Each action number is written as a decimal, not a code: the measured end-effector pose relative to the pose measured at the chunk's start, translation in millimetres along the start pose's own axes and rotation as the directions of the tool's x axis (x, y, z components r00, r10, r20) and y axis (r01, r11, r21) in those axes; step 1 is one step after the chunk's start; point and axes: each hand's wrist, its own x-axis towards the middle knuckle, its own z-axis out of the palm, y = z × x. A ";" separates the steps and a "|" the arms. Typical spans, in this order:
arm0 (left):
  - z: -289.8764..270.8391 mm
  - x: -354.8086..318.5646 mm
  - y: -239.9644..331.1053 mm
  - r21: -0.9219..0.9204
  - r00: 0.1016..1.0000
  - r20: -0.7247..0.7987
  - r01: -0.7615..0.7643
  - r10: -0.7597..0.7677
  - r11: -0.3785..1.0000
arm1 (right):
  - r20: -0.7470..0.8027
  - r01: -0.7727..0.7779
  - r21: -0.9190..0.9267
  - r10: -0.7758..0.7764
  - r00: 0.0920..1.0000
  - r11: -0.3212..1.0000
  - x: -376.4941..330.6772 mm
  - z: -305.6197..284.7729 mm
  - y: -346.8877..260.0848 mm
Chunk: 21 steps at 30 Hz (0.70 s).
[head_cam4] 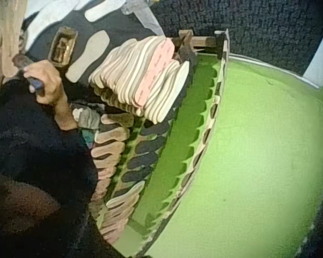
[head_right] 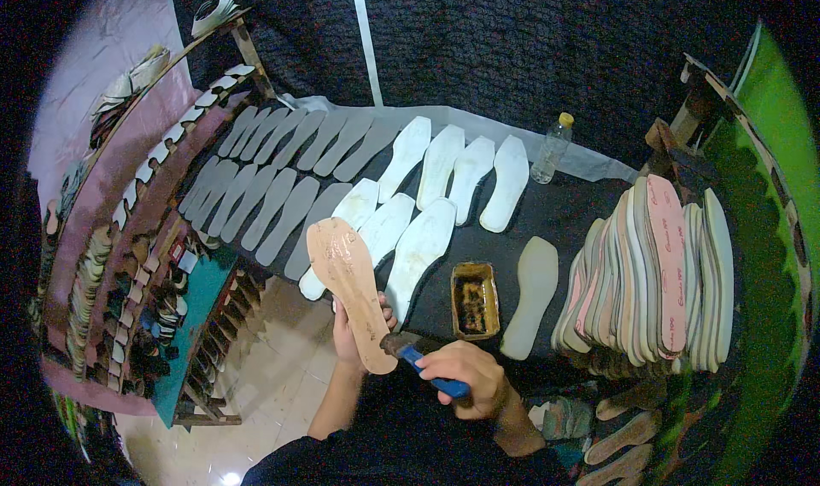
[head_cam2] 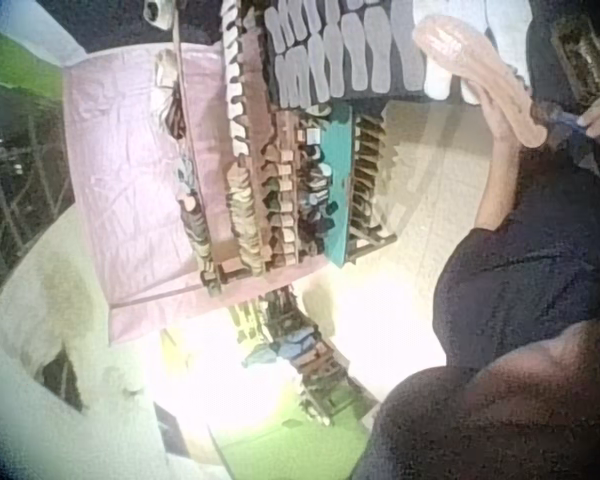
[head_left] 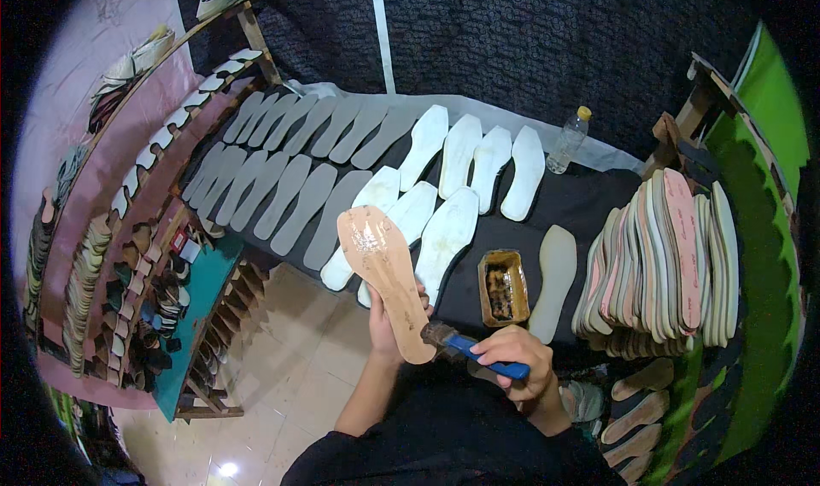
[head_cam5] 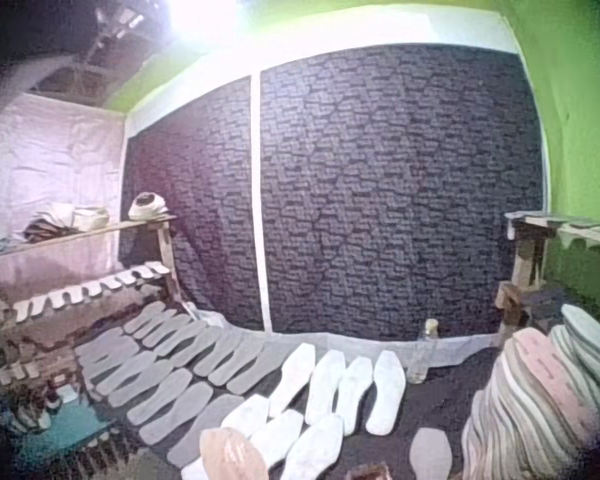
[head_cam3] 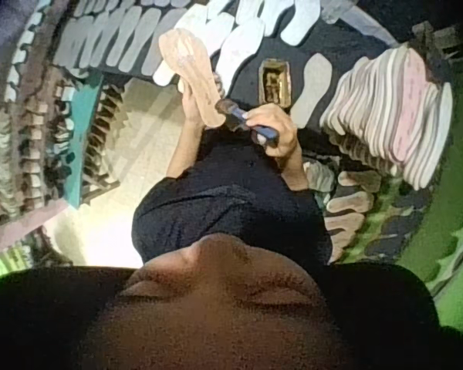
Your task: The person applies glue to the underside of shoe soles using a brush.
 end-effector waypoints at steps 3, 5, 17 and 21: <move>2.6 0.5 -1.7 -0.020 1.000 0.014 0.007 -0.006 1.000 | 0.032 0.040 -0.044 -0.038 0.999 0.998 5.4 5.8 4.8; 1.7 1.2 -1.6 -0.013 1.000 0.003 -0.004 0.004 1.000 | 0.104 0.083 -0.079 -0.074 0.992 0.993 6.6 9.6 6.4; -0.6 5.9 2.4 0.010 0.995 0.007 -0.096 0.096 0.995 | -0.045 0.112 -0.095 -0.116 0.992 0.989 -7.7 8.2 0.7; 4.4 5.5 2.4 0.083 0.994 0.003 -0.107 0.107 0.991 | 0.120 0.117 -0.146 -0.099 0.988 0.982 -6.7 11.2 4.1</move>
